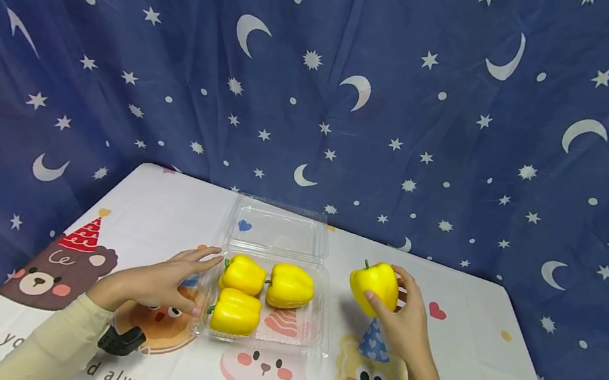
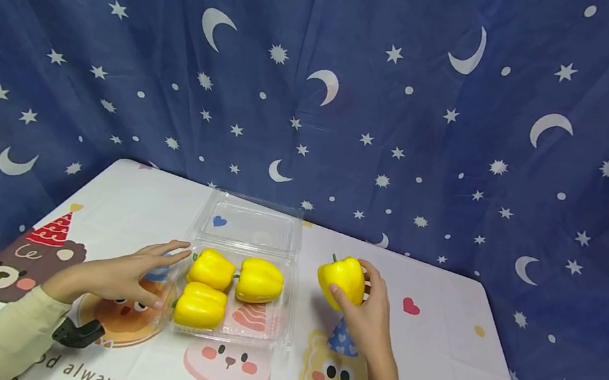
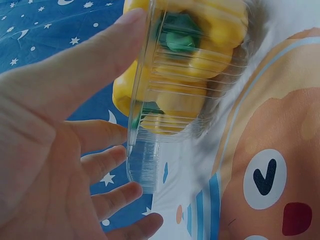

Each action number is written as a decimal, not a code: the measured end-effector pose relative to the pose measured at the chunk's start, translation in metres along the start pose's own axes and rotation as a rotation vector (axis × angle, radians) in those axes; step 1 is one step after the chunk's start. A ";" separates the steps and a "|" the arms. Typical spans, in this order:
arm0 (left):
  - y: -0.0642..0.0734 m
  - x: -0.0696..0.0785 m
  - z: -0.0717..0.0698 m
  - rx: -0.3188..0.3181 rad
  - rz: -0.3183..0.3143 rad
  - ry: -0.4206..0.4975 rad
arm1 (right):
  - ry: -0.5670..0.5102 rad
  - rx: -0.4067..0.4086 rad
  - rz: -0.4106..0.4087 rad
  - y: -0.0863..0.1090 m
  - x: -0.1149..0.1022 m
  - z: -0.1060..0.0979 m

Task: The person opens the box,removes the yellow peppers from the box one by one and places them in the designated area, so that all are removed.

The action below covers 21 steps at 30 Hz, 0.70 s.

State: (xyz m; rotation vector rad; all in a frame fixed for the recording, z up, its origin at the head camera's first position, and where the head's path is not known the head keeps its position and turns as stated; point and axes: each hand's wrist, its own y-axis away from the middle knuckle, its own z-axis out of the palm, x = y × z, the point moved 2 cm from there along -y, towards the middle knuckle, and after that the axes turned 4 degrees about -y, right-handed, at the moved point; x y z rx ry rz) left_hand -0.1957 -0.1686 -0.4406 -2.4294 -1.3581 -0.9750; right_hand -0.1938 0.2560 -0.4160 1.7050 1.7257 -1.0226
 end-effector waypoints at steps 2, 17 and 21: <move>0.000 0.000 0.000 -0.001 -0.002 -0.001 | 0.005 0.018 0.036 -0.001 0.003 -0.001; -0.001 -0.003 0.000 -0.005 0.002 0.004 | 0.074 0.104 0.166 -0.008 0.022 0.003; -0.001 -0.004 0.001 -0.003 -0.003 0.007 | 0.101 0.115 0.177 -0.008 0.028 0.004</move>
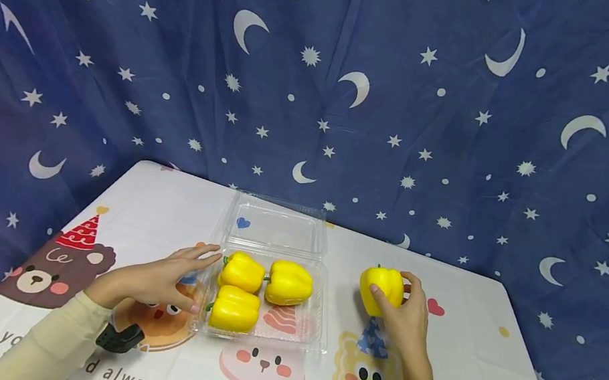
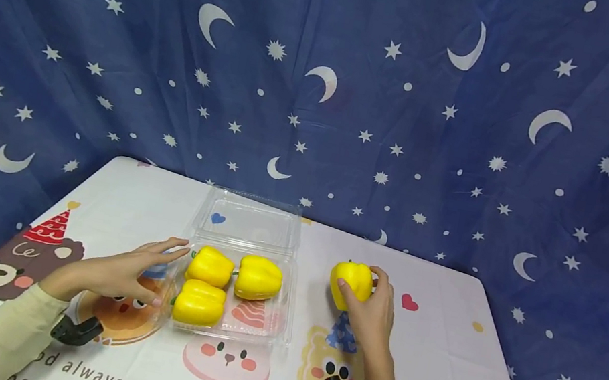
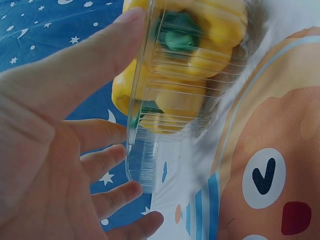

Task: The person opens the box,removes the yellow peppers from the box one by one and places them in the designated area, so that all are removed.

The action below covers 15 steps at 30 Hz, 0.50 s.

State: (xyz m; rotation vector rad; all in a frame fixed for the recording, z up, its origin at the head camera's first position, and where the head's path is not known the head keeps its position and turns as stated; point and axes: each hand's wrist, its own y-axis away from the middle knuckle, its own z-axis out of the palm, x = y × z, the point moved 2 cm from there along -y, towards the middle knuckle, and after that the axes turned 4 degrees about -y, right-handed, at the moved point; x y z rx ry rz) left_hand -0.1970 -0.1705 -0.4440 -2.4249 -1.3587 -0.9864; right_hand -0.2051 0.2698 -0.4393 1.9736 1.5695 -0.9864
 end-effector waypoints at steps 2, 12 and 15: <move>0.000 0.000 0.000 -0.001 -0.004 0.002 | 0.017 0.007 0.005 -0.001 0.003 0.001; 0.001 0.001 0.000 0.001 0.000 0.002 | 0.055 0.013 0.029 -0.004 0.015 0.005; 0.001 0.000 0.000 0.002 0.004 -0.001 | 0.068 0.011 0.027 -0.005 0.019 0.007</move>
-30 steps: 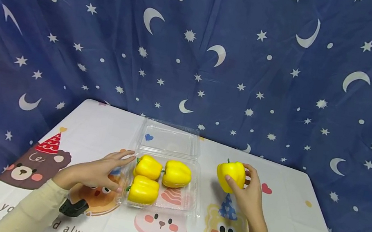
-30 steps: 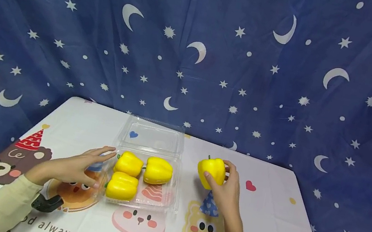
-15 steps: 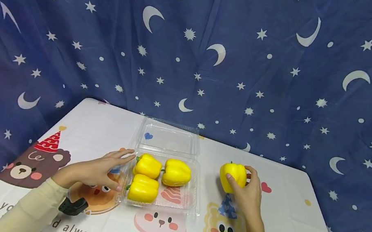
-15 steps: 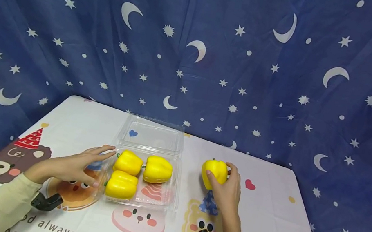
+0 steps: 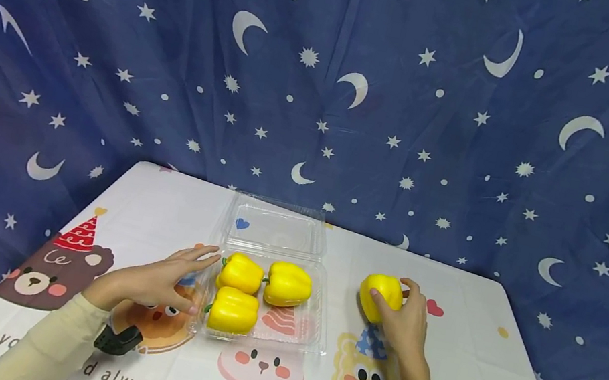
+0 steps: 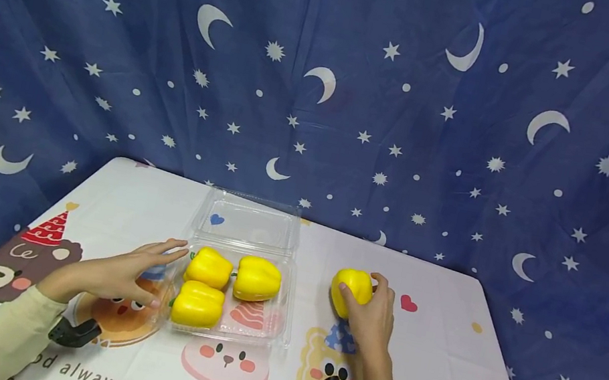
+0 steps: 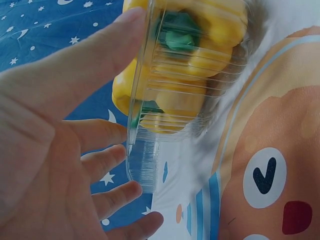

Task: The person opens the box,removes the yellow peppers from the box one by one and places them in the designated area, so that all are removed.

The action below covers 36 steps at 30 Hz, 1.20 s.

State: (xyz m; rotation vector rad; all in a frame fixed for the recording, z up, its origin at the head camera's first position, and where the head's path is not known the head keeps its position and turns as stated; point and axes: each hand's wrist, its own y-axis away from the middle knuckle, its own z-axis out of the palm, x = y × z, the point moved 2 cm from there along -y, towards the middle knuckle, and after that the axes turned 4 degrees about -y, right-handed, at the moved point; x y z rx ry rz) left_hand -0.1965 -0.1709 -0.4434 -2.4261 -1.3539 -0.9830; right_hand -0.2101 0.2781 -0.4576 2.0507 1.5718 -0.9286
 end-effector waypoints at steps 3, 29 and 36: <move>0.000 0.000 0.000 -0.001 0.000 -0.001 | 0.016 -0.006 0.006 -0.001 0.002 0.002; 0.000 0.001 -0.001 0.005 0.009 -0.008 | 0.144 -0.040 0.087 0.001 0.003 0.009; 0.000 0.004 -0.001 -0.003 -0.002 0.009 | 0.148 -0.054 0.084 0.001 0.004 0.003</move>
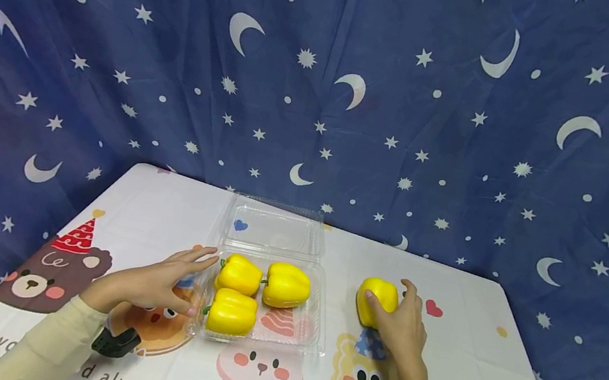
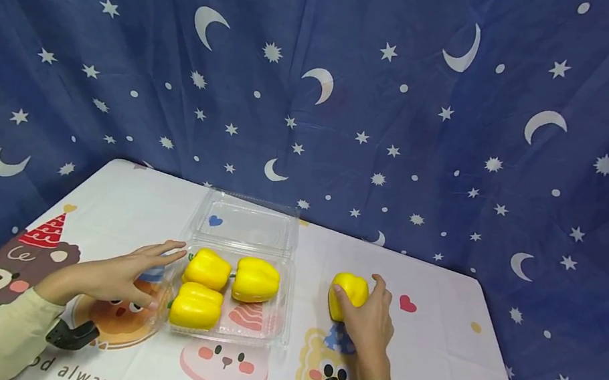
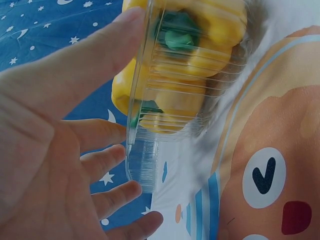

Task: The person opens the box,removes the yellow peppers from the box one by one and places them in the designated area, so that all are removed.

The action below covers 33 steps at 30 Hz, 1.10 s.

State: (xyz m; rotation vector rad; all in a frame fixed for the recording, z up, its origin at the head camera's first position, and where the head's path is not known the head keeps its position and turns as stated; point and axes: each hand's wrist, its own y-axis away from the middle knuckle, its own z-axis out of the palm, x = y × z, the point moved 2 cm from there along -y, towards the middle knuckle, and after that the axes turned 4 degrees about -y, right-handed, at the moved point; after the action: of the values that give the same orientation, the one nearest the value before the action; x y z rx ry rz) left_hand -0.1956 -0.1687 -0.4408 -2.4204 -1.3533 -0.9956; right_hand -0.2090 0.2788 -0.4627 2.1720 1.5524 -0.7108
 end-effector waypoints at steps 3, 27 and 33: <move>0.000 0.000 0.000 -0.002 0.003 0.000 | -0.005 0.007 -0.006 0.000 -0.001 -0.003; 0.000 -0.002 0.001 0.000 0.000 -0.004 | -0.039 0.017 -0.089 0.011 -0.019 -0.025; -0.001 -0.004 0.001 0.002 0.004 -0.014 | -0.045 0.032 -0.141 0.016 -0.026 -0.028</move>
State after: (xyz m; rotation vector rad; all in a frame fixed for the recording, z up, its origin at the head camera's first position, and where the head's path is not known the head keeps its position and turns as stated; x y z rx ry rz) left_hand -0.1973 -0.1706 -0.4442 -2.4321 -1.3525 -0.9777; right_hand -0.1957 0.2695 -0.4245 2.0691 1.6944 -0.8284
